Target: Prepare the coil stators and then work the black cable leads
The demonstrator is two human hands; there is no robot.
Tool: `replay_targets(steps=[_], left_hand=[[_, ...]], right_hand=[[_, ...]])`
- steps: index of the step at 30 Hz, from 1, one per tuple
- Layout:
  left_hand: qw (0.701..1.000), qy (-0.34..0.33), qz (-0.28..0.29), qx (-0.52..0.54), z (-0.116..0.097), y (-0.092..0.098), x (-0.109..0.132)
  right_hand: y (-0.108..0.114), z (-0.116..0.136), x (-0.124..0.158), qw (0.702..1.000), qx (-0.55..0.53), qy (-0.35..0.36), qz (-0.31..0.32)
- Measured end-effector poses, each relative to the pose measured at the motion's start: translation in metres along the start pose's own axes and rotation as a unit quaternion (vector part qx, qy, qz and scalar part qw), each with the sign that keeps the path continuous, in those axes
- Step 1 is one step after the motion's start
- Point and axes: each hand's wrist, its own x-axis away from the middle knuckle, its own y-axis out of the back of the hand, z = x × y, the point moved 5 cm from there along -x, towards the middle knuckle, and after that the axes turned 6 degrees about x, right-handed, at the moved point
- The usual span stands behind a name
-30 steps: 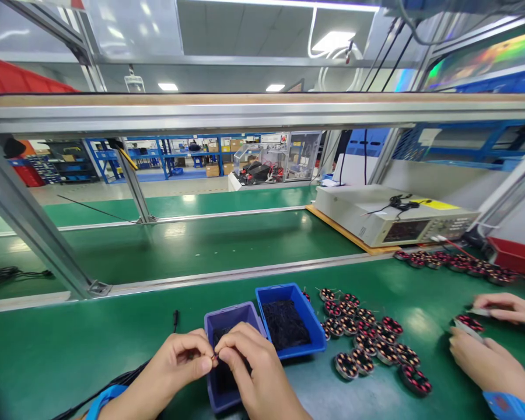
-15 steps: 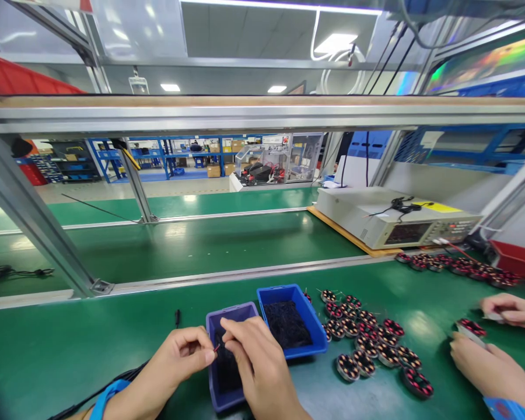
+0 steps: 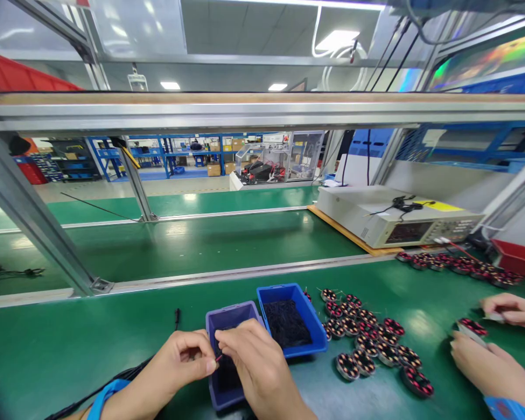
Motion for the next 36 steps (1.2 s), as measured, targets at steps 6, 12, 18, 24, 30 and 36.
replay_targets(steps=[6, 12, 18, 24, 30, 36], left_hand=[[0.999, 0.033, 0.036, 0.003, -0.002, -0.002, 0.002], [0.999, 0.027, 0.045, 0.013, -0.001, -0.002, 0.001], [0.998, 0.051, 0.010, 0.032, -0.002, -0.003, 0.001], [0.997, 0.070, 0.002, 0.029, -0.008, -0.004, 0.001], [0.997, 0.079, 0.016, 0.019, -0.011, -0.005, 0.002], [0.996, 0.080, 0.017, 0.025, -0.008, -0.006, 0.003]], right_hand=[[0.003, 0.003, -0.006, 0.996, -0.032, 0.028, 0.075], [-0.003, 0.001, -0.002, 0.994, -0.085, 0.014, 0.068], [-0.002, -0.018, 0.004, 0.991, -0.031, -0.121, -0.044], [0.000, -0.008, -0.002, 0.995, -0.022, -0.083, -0.054], [-0.001, -0.005, -0.002, 0.998, -0.022, -0.038, -0.043], [-0.003, -0.006, -0.001, 0.999, -0.009, -0.037, -0.030]])
